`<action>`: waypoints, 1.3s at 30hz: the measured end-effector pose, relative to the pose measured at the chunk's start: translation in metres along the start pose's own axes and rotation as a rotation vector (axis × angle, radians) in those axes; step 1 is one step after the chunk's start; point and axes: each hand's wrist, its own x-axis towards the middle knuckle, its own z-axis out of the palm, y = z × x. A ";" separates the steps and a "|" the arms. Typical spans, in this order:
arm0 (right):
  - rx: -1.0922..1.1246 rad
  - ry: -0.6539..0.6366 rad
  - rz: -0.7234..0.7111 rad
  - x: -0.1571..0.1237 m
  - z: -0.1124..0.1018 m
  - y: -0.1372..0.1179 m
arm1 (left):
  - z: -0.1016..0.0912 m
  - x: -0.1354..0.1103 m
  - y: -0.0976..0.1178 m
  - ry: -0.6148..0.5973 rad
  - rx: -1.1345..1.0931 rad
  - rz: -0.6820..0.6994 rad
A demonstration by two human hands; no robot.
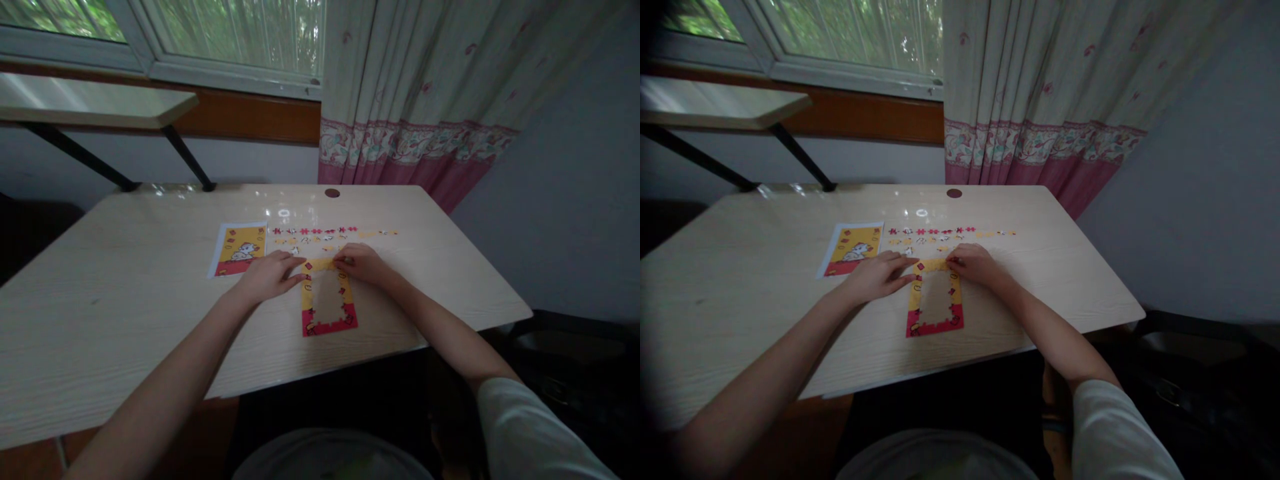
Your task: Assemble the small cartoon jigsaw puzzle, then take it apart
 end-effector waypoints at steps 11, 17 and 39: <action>0.028 -0.002 0.078 -0.001 0.005 -0.001 | -0.002 0.001 0.002 -0.004 -0.003 -0.002; 0.002 0.001 0.080 0.000 0.002 -0.005 | -0.004 0.001 0.007 -0.010 0.022 -0.023; -0.199 -0.056 0.281 0.028 0.005 0.001 | -0.003 0.003 0.006 -0.019 0.017 -0.024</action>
